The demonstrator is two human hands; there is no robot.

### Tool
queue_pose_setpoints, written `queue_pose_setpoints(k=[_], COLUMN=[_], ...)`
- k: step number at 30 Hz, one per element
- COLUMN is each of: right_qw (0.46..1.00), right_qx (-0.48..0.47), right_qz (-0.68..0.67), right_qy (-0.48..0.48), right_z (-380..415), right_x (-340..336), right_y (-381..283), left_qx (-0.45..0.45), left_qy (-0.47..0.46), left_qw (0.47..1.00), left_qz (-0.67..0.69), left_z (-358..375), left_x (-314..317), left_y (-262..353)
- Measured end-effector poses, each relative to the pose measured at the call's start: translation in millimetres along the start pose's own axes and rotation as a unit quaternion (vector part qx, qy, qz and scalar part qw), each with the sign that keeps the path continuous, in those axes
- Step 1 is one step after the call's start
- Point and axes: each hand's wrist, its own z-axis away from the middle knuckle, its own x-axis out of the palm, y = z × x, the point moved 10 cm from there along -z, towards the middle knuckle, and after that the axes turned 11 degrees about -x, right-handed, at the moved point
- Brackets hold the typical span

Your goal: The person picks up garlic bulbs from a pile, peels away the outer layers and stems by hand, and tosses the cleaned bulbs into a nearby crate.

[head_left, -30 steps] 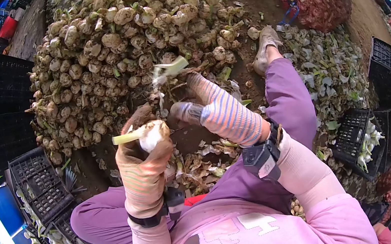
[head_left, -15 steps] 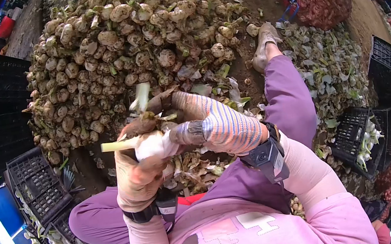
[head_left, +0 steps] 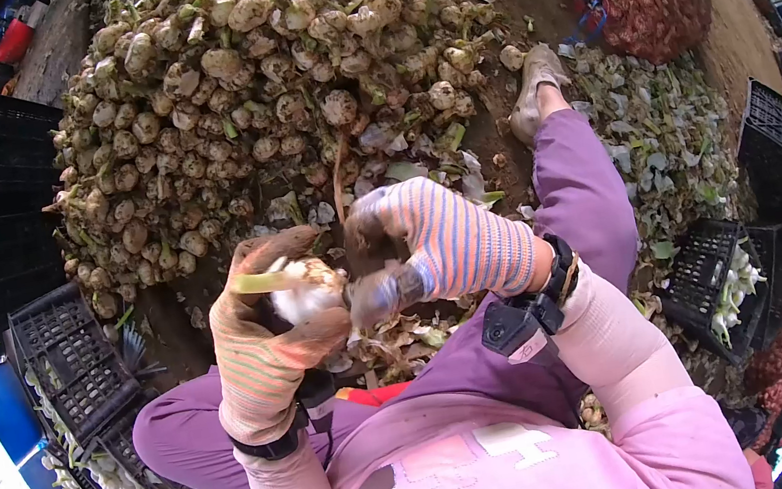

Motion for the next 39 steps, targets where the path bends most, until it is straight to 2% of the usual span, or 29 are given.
queue_pose_setpoints(k=[1, 2, 7, 8, 9, 11, 15, 17, 18, 19, 21, 22, 23, 25, 26, 28, 29, 30, 31, 32, 33, 35, 37, 38, 39], right_qw=[0.999, 0.999, 0.995, 0.991, 0.991, 0.99, 0.993, 0.987, 0.989, 0.989, 0.994, 0.996, 0.996, 0.995, 0.997, 0.996, 0.995, 0.995, 0.998, 0.999, 0.999, 0.956, 0.958, 0.953, 0.946], right_qx=[0.025, 0.028, 0.021, 0.032, 0.032, -0.007, -0.029, 0.097, 0.085, 0.084, 0.014, -0.01, -0.01, 0.049, 0.019, -0.004, -0.027, -0.027, -0.019, -0.011, -0.011, -0.004, -0.027, 0.051, 0.054], right_qz=[-0.004, -0.004, -0.046, -0.015, -0.016, -0.054, -0.035, -0.092, -0.114, -0.112, -0.083, -0.05, -0.05, -0.062, -0.035, -0.033, -0.03, -0.03, -0.037, -0.044, -0.043, -0.277, -0.276, -0.296, -0.311], right_qy=[-0.041, -0.042, -0.089, -0.129, -0.129, -0.133, -0.112, -0.085, -0.048, -0.048, -0.063, -0.073, -0.073, -0.067, -0.074, -0.085, -0.096, -0.096, -0.052, -0.006, -0.005, 0.091, 0.067, 0.042, 0.07], right_z=[1, 2, 4, 4, 4, 5, 3, 6, 6, 5, 2, 1, 0, 3, 2, 2, 1, 0, -2, -3, -3, -2, -1, 1, 1], right_x=[7, 6, 15, 17, 18, 23, 18, 15, 11, 10, 9, 13, 14, 16, 16, 17, 18, 18, 8, -1, -1, -5, 5, 13, 18], right_y=[0, 0, 8, 5, 7, 6, -1, 10, 9, 10, 1, 1, 1, 13, 10, 8, 4, 4, 5, 7, 7, 10, 11, 8, 10], left_qx=[0.018, 0.072, 0.081, 0.081, 0.08, 0.01, 0.047, -0.003, 0.022, 0.024, 0.054, 0.1, 0.1, 0.136, 0.135, 0.048, 0.049, 0.004, -0.04, -0.034, -0.011, 0.0, -0.004, -0.009, -0.009], left_qy=[-0.009, -0.016, -0.042, -0.057, -0.057, -0.07, -0.101, -0.062, -0.046, -0.047, 0.006, 0.001, 0.001, -0.011, -0.012, -0.052, -0.051, -0.063, -0.075, -0.115, -0.139, -0.187, -0.195, -0.198, -0.198], left_qw=[0.999, 0.994, 0.987, 0.985, 0.985, 0.989, 0.987, 0.997, 0.999, 0.999, 0.998, 0.992, 0.993, 0.985, 0.985, 0.996, 0.996, 0.997, 0.996, 0.989, 0.98, 0.953, 0.952, 0.94, 0.94], left_qz=[-0.043, -0.086, -0.13, -0.144, -0.144, -0.133, -0.117, -0.037, -0.012, -0.012, -0.038, -0.07, -0.07, -0.106, -0.105, -0.056, -0.056, -0.038, -0.02, 0.081, 0.143, 0.24, 0.237, 0.278, 0.277], left_z=[1, 1, 3, 3, 4, 1, 3, 1, 3, 2, 2, 1, 0, 3, 3, -2, -1, -2, -3, -3, -2, 4, 2, 3, 2], left_x=[5, 6, 14, 16, 16, 15, 17, 7, 5, 8, 3, 4, 3, 8, 8, 10, 8, 6, 3, -4, -5, 3, 6, 15, 18], left_y=[3, 9, 10, 10, 11, -1, 3, -1, 2, 2, 6, 8, 6, 10, 11, -2, 1, -5, -12, -23, -23, -17, -13, -6, -7])
